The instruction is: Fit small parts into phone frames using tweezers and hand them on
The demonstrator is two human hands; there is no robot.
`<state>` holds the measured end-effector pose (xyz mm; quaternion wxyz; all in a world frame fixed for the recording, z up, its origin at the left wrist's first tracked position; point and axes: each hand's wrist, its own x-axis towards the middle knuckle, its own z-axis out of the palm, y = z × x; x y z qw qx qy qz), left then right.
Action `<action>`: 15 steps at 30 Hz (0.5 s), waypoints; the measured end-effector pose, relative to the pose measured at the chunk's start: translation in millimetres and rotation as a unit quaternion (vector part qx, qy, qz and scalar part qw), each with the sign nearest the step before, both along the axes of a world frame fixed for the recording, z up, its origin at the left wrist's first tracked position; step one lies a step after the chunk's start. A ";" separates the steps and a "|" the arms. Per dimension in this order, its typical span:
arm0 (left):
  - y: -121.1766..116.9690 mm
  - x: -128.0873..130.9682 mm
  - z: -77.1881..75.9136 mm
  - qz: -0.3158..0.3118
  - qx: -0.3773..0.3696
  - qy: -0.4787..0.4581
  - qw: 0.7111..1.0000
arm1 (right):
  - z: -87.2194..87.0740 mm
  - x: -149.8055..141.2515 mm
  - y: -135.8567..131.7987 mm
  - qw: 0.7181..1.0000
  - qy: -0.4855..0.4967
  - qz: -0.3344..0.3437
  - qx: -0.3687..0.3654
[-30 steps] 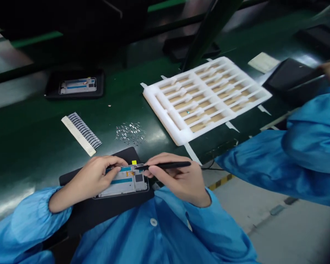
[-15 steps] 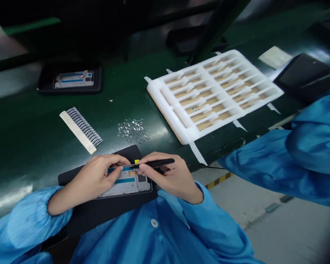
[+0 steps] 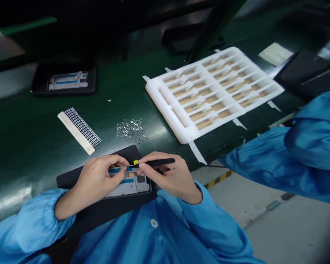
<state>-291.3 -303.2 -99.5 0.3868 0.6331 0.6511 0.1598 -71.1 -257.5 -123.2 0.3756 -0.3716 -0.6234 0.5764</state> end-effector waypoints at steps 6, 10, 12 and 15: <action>0.1 -0.4 -0.6 0.010 -0.002 0.002 1.000 | -1.8 1.1 0.0 1.000 -0.010 -0.003 0.012; 1.2 0.4 0.1 0.013 -0.009 0.005 1.000 | -3.2 0.7 -1.0 0.999 -0.024 -0.003 0.043; 1.7 1.0 0.2 0.015 -0.012 0.014 1.000 | -2.9 0.9 -1.5 0.998 -0.030 -0.007 0.056; 1.7 1.2 -0.3 0.022 -0.012 0.018 1.000 | -0.5 3.9 -2.3 0.998 -0.024 -0.019 0.056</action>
